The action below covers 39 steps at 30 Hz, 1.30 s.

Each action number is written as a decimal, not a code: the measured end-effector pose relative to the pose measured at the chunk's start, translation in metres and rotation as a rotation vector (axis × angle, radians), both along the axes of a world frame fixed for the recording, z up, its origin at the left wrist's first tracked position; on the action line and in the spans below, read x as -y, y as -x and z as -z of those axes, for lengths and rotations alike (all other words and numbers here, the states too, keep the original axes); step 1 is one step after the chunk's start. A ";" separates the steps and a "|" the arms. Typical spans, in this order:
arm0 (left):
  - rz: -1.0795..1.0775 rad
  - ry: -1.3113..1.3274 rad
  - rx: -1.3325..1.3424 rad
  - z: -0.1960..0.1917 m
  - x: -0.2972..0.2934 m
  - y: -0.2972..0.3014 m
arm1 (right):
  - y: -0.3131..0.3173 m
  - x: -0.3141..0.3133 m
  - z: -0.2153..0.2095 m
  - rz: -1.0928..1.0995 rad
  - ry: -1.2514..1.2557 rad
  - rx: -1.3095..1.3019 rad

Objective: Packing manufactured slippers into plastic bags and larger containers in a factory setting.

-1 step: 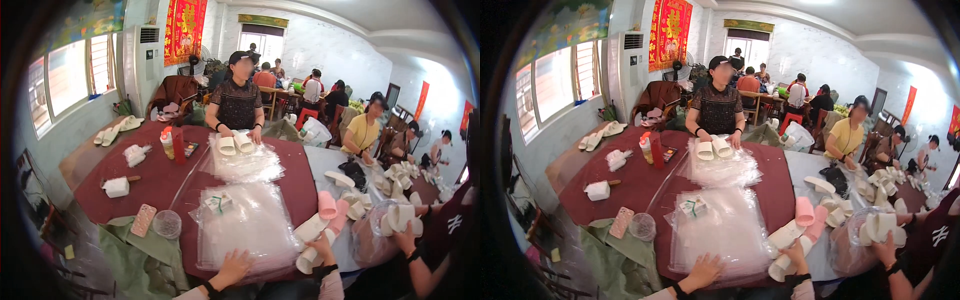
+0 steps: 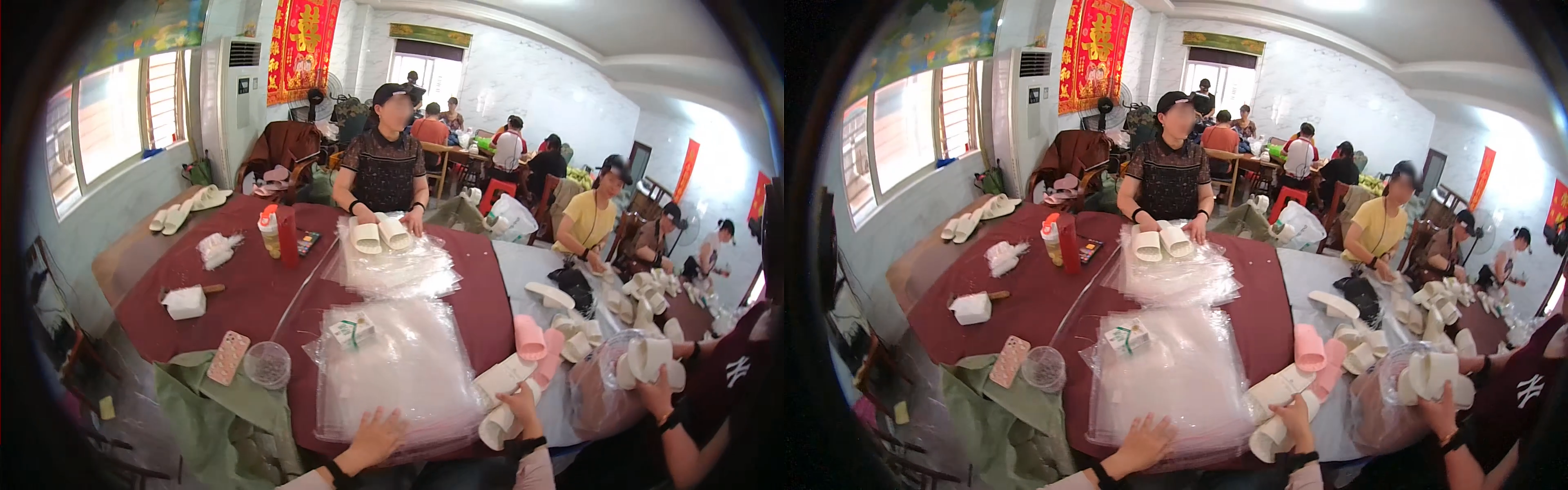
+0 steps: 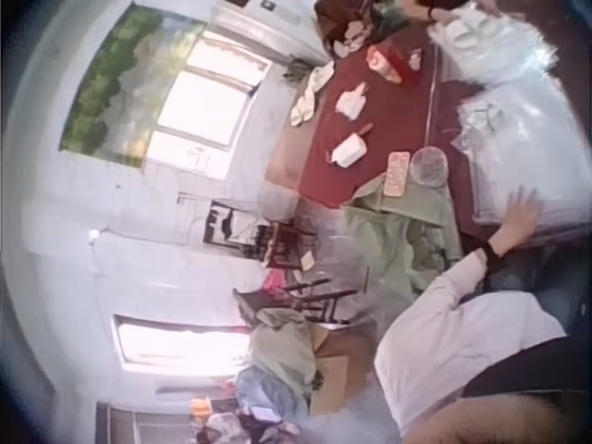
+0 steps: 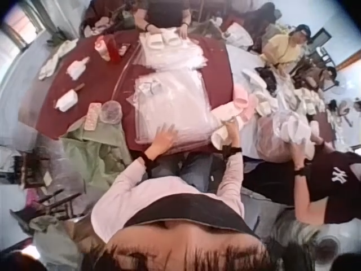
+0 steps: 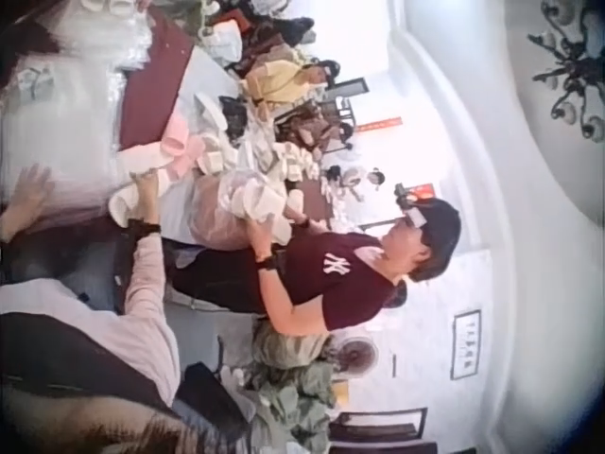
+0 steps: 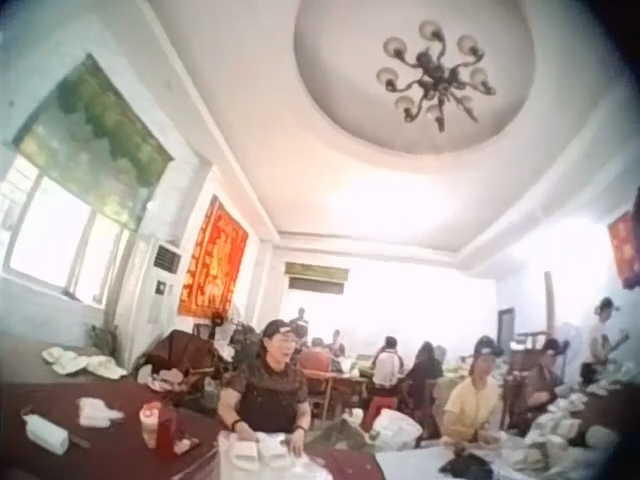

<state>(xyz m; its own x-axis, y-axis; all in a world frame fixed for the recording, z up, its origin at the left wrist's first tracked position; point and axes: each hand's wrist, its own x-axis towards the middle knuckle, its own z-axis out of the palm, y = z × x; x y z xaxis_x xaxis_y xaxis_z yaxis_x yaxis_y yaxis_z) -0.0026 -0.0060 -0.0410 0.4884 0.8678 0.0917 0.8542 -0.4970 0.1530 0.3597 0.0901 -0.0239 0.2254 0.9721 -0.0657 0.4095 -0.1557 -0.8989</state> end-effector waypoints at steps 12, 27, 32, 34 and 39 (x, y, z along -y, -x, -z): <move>0.016 -0.148 0.079 -0.003 -0.022 0.003 | 0.054 0.043 -0.068 0.243 -0.319 -0.877; 0.019 -0.123 0.152 0.007 -0.017 0.007 | 0.117 0.012 0.007 0.040 0.096 -1.122; 0.009 -0.127 0.194 0.017 -0.018 0.009 | 0.102 0.020 -0.003 0.080 0.111 -0.700; 0.002 -0.123 0.164 0.014 -0.020 0.007 | 0.092 0.018 0.009 0.081 0.022 -0.259; 0.001 -0.124 0.188 0.010 -0.026 0.002 | 0.083 0.003 0.027 0.176 -0.245 0.478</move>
<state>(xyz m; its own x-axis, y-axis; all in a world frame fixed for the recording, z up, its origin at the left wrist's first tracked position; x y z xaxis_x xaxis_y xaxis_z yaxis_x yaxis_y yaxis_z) -0.0049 0.0198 -0.0508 0.4531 0.8439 0.2874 0.8160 -0.5224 0.2474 0.2767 0.0875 -0.0514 0.3352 0.8911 0.3060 0.7664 -0.0689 -0.6386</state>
